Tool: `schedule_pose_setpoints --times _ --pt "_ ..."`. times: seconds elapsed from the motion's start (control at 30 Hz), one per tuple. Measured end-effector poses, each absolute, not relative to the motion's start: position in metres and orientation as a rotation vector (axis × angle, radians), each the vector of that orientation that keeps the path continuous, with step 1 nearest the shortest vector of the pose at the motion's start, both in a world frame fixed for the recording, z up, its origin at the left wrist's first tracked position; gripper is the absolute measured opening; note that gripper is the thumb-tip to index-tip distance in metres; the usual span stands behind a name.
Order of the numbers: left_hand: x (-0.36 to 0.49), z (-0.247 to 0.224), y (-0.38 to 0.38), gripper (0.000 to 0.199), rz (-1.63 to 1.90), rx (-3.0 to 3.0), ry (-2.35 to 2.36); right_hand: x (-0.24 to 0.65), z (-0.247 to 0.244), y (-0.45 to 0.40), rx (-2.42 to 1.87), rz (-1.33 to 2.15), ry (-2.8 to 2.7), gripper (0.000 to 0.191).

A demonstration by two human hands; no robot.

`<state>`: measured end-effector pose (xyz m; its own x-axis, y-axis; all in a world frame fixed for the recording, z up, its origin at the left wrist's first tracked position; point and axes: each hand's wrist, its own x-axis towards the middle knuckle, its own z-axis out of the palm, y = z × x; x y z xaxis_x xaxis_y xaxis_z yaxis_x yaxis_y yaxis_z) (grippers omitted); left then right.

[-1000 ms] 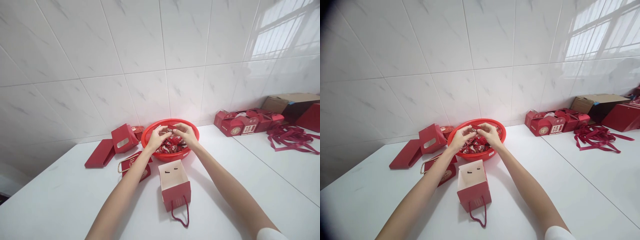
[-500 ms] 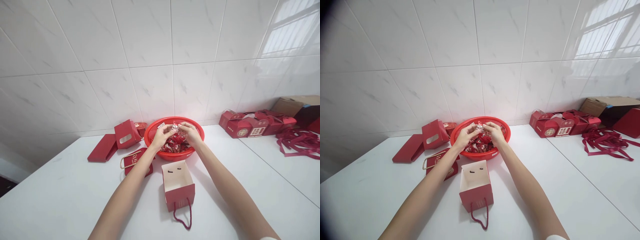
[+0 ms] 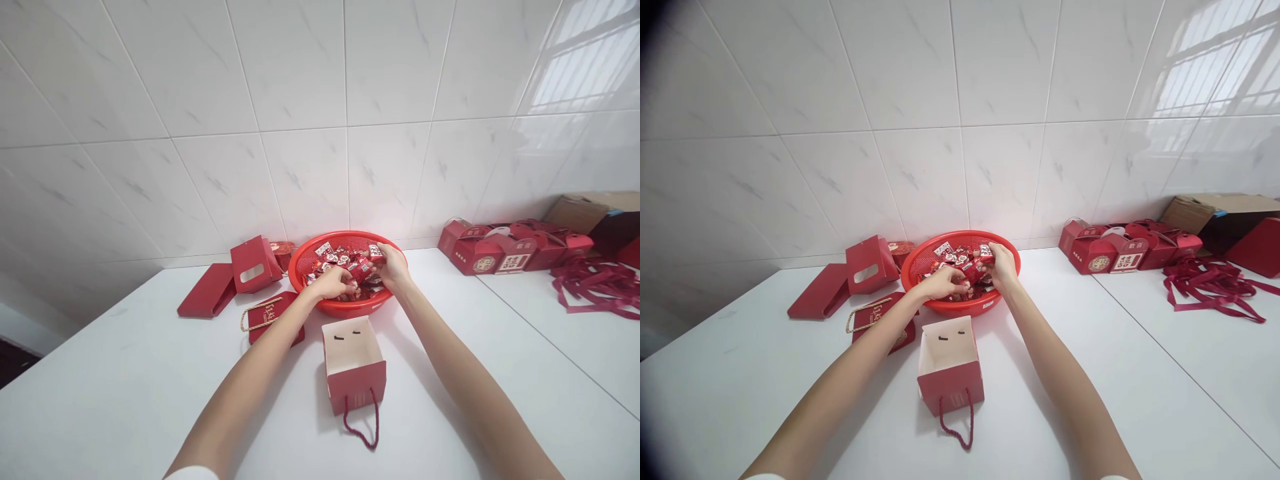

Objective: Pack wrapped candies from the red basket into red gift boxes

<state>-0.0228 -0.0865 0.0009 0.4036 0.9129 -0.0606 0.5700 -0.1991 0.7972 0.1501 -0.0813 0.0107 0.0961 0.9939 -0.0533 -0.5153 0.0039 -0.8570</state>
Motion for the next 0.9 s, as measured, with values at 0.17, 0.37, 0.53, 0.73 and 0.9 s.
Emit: schedule_pose_setpoints --times 0.17,0.37,0.53,0.73,0.9 --pt "-0.027 -0.002 -0.081 0.033 1.019 1.701 1.213 0.154 0.012 -0.081 -0.871 1.377 -0.798 0.01" --pt "-0.027 0.002 -0.09 0.043 1.253 1.499 1.017 0.151 0.009 -0.089 -0.816 1.455 -0.96 0.017" --pt "-0.024 0.01 -0.098 0.038 1.4 1.383 1.0 0.151 0.01 -0.09 -0.836 1.408 -0.933 0.022" --pt "-0.025 0.016 -0.101 0.04 1.402 1.132 0.925 0.148 0.011 -0.087 -0.886 1.422 -0.903 0.017" --pt "-0.025 0.018 -0.1 0.034 1.417 1.032 0.927 0.147 0.008 -0.088 -0.87 1.498 -0.973 0.007"
